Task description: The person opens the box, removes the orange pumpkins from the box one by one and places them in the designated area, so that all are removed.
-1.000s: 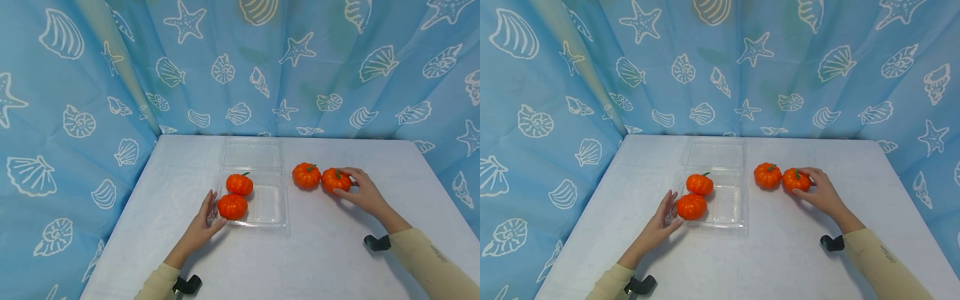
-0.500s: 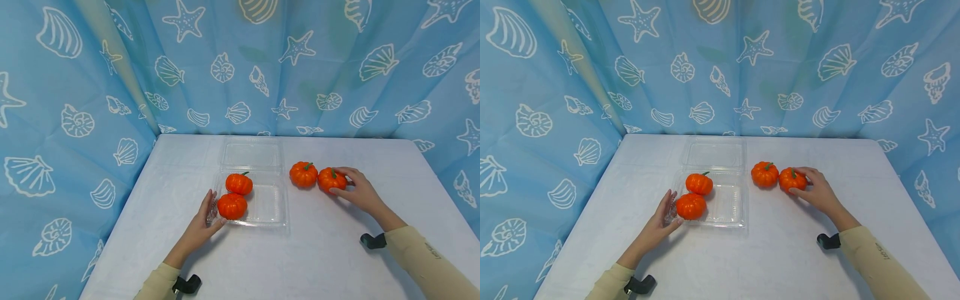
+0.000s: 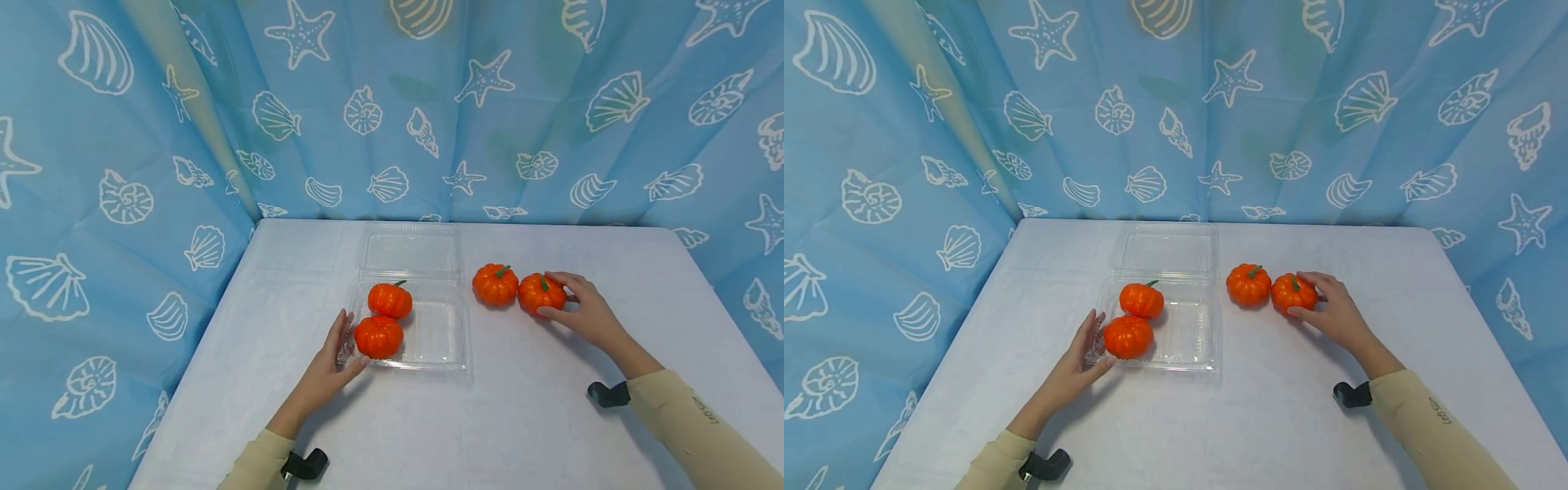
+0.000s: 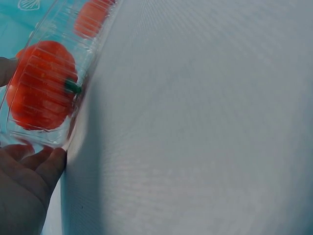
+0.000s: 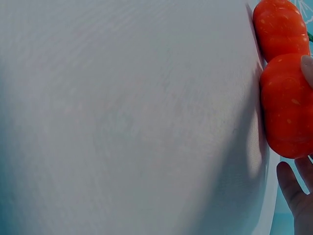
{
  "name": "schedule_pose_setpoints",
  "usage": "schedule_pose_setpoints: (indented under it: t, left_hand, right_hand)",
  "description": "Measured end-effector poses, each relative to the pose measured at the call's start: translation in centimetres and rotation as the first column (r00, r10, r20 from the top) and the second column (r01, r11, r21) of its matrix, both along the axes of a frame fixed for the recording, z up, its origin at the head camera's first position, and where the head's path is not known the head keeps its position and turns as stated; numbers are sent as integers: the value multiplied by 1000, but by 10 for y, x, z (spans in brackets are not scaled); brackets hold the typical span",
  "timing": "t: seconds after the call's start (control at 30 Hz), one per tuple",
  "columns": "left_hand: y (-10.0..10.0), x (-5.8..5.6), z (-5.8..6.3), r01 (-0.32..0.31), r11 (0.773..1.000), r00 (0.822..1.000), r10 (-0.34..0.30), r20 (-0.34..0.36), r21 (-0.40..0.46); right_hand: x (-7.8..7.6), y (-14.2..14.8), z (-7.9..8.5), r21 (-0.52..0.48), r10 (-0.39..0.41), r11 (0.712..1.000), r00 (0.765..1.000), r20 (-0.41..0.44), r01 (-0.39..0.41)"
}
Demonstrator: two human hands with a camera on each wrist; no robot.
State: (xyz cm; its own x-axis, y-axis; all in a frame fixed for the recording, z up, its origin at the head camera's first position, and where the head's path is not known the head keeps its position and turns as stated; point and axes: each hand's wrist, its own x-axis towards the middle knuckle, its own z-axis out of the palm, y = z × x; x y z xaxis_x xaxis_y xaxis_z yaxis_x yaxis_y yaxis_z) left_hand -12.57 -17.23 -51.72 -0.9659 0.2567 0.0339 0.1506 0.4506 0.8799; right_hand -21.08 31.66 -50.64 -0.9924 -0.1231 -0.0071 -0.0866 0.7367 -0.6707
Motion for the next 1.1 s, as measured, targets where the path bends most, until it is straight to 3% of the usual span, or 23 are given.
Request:
schedule_pose_setpoints:
  t: [0.47,1.1]
  left_hand:
    - [0,-1,-1,2,1000,1000,-2,-8,4]
    - [0,-1,-2,-6,1000,1000,6,11,-7]
  right_hand:
    - [2,0,4,-6,2,1000,1000,-31,-2]
    - [11,-24,25,-29,13,999,979,-205,-20]
